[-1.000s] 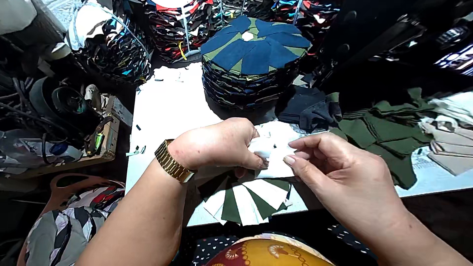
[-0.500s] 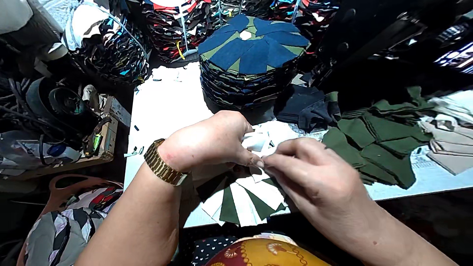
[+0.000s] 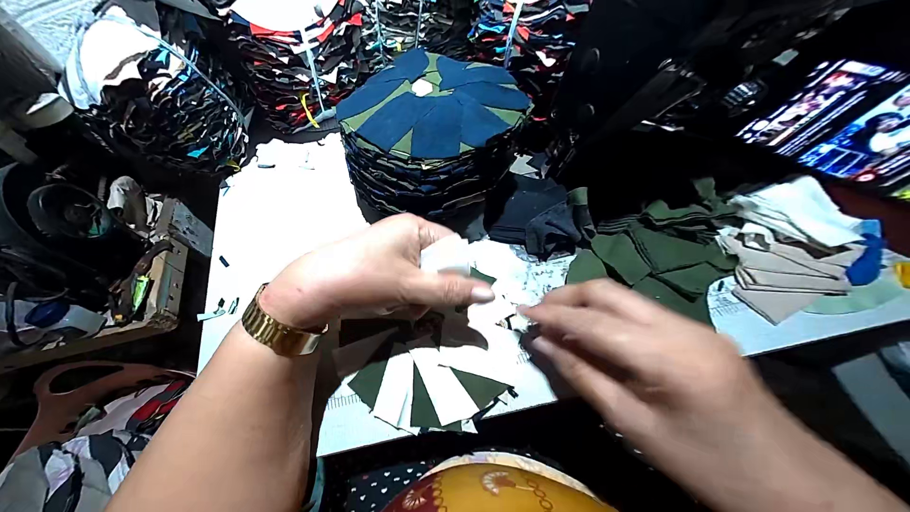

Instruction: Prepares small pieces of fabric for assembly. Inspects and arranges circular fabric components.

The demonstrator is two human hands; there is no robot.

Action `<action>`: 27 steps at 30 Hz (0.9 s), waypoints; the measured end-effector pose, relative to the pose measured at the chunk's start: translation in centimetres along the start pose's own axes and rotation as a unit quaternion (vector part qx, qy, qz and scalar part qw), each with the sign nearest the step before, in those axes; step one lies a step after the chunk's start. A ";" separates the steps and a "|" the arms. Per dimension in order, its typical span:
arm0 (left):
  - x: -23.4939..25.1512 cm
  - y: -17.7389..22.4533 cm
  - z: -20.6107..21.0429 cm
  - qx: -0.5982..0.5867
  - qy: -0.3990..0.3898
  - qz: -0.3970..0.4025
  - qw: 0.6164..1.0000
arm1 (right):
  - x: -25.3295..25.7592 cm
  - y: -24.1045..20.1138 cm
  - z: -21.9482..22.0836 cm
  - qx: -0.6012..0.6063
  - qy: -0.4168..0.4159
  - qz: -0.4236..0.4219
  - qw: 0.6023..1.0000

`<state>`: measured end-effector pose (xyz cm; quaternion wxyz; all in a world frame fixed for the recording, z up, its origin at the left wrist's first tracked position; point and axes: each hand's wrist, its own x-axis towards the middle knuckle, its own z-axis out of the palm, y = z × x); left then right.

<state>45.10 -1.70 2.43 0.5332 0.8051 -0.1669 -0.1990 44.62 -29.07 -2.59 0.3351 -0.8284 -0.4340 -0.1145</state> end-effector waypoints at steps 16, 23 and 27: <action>1.4 -0.1 2.4 -0.454 0.038 0.003 0.890 | -0.8 4.4 -2.6 -0.114 -0.018 0.005 0.993; 1.7 -0.3 2.5 -0.526 0.067 -0.021 0.847 | -0.6 4.0 -2.3 -0.135 -0.012 0.006 0.991; 1.7 -0.1 2.7 -0.523 0.086 -0.034 0.847 | -0.6 4.3 -2.5 -0.119 -0.012 0.013 0.993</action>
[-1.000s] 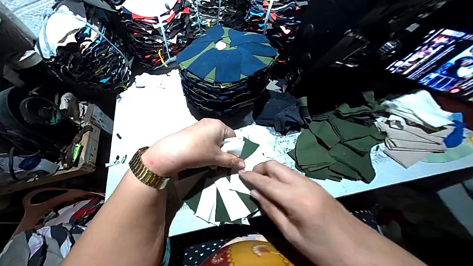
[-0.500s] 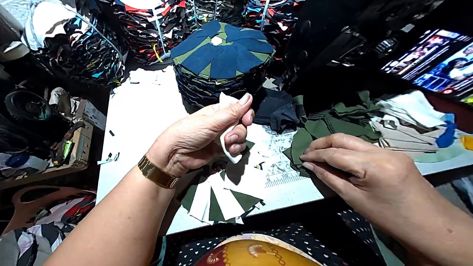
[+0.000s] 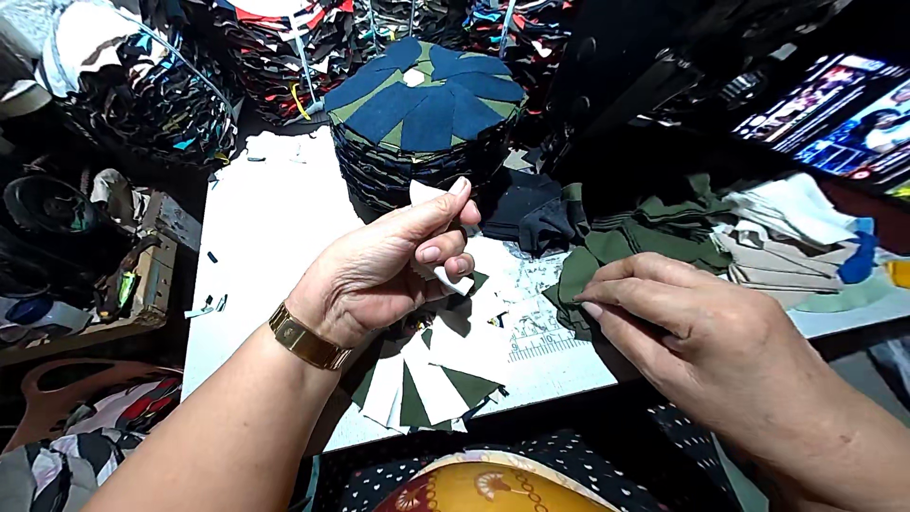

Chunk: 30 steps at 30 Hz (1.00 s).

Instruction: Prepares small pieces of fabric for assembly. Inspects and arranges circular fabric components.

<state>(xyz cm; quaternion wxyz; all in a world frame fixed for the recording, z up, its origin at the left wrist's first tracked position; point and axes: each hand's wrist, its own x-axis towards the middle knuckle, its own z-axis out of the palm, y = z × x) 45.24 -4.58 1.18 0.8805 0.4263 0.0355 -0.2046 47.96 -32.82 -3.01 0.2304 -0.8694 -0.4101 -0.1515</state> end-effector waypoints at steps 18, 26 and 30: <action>-0.2 0.1 0.5 -0.056 0.032 0.035 0.997 | 0.0 -0.6 1.5 -0.026 0.034 0.006 0.999; -0.2 0.1 0.4 -0.073 0.015 0.037 0.997 | 0.3 -0.2 -0.1 0.003 -0.014 0.004 1.000; -0.1 0.0 0.4 -0.079 0.004 0.046 0.996 | 0.3 0.2 -0.8 0.005 -0.022 -0.005 1.000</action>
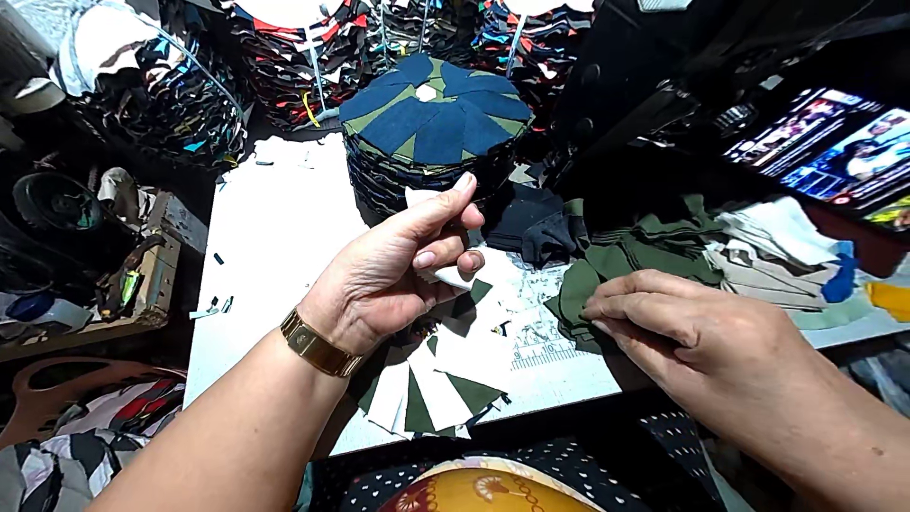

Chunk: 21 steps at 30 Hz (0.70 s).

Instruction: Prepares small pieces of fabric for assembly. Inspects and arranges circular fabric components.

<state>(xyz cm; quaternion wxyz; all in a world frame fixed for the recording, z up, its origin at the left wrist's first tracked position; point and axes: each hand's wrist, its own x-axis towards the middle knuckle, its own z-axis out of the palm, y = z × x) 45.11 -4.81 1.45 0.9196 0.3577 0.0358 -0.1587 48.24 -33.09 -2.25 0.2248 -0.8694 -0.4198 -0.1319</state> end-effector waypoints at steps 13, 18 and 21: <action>0.0 0.0 0.4 -0.011 0.055 -0.012 0.998 | 0.1 0.3 0.1 0.004 -0.010 -0.012 1.000; 0.2 -0.1 -0.1 -0.032 0.024 0.012 0.999 | 0.1 0.2 0.2 -0.010 -0.009 -0.021 1.000; 0.2 0.0 -0.2 -0.038 0.010 0.014 0.999 | 0.2 0.2 0.7 -0.026 -0.007 -0.052 0.998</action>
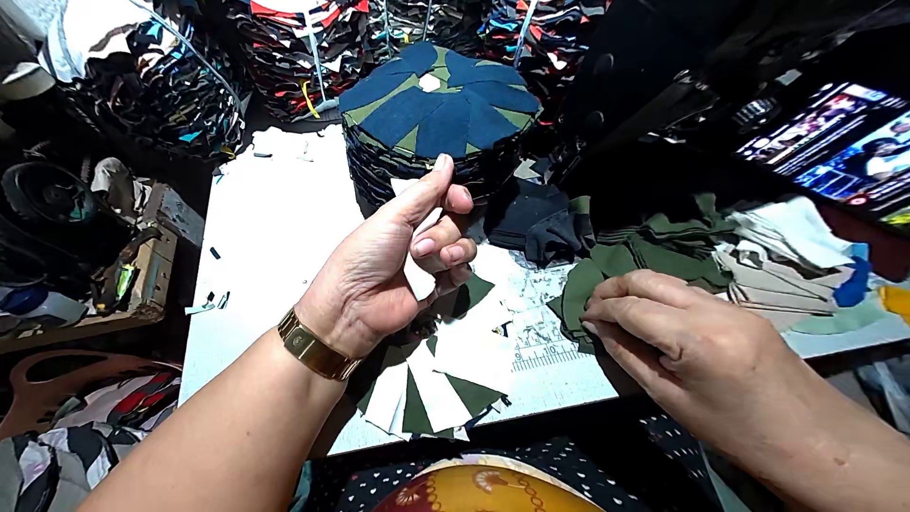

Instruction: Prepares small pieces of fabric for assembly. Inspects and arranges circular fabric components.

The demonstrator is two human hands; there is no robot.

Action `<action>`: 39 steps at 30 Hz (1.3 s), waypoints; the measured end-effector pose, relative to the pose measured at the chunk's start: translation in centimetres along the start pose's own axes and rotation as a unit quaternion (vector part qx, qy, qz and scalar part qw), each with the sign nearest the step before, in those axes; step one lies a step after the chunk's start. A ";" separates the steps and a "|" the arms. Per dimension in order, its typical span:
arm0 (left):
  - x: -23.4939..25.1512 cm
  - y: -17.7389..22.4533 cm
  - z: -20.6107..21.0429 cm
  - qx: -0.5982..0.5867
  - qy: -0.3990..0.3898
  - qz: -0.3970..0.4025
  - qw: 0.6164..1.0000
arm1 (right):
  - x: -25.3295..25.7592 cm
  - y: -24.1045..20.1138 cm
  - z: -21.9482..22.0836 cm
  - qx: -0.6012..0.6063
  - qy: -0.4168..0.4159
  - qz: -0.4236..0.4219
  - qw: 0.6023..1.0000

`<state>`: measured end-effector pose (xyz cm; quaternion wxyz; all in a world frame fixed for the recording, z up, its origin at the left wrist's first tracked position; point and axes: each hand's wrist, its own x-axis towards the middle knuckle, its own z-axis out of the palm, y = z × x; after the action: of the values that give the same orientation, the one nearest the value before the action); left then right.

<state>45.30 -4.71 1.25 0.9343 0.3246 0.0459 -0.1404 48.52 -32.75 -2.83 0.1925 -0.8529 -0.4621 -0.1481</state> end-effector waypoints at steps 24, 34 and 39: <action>-0.2 0.2 -0.1 0.046 -0.035 -0.023 0.998 | -0.1 -0.2 1.1 -0.029 0.028 -0.012 0.999; 0.0 0.0 0.0 0.132 -0.021 -0.016 0.991 | -0.1 0.0 0.8 -0.006 0.045 0.028 0.999; -0.1 -0.3 0.1 0.194 -0.031 0.013 0.981 | 1.2 0.6 -0.2 -0.003 0.091 0.099 0.991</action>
<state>45.09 -4.93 1.17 0.8565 0.4953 -0.0154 -0.1444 49.62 -32.22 -2.24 0.2450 -0.8781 -0.3555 -0.2064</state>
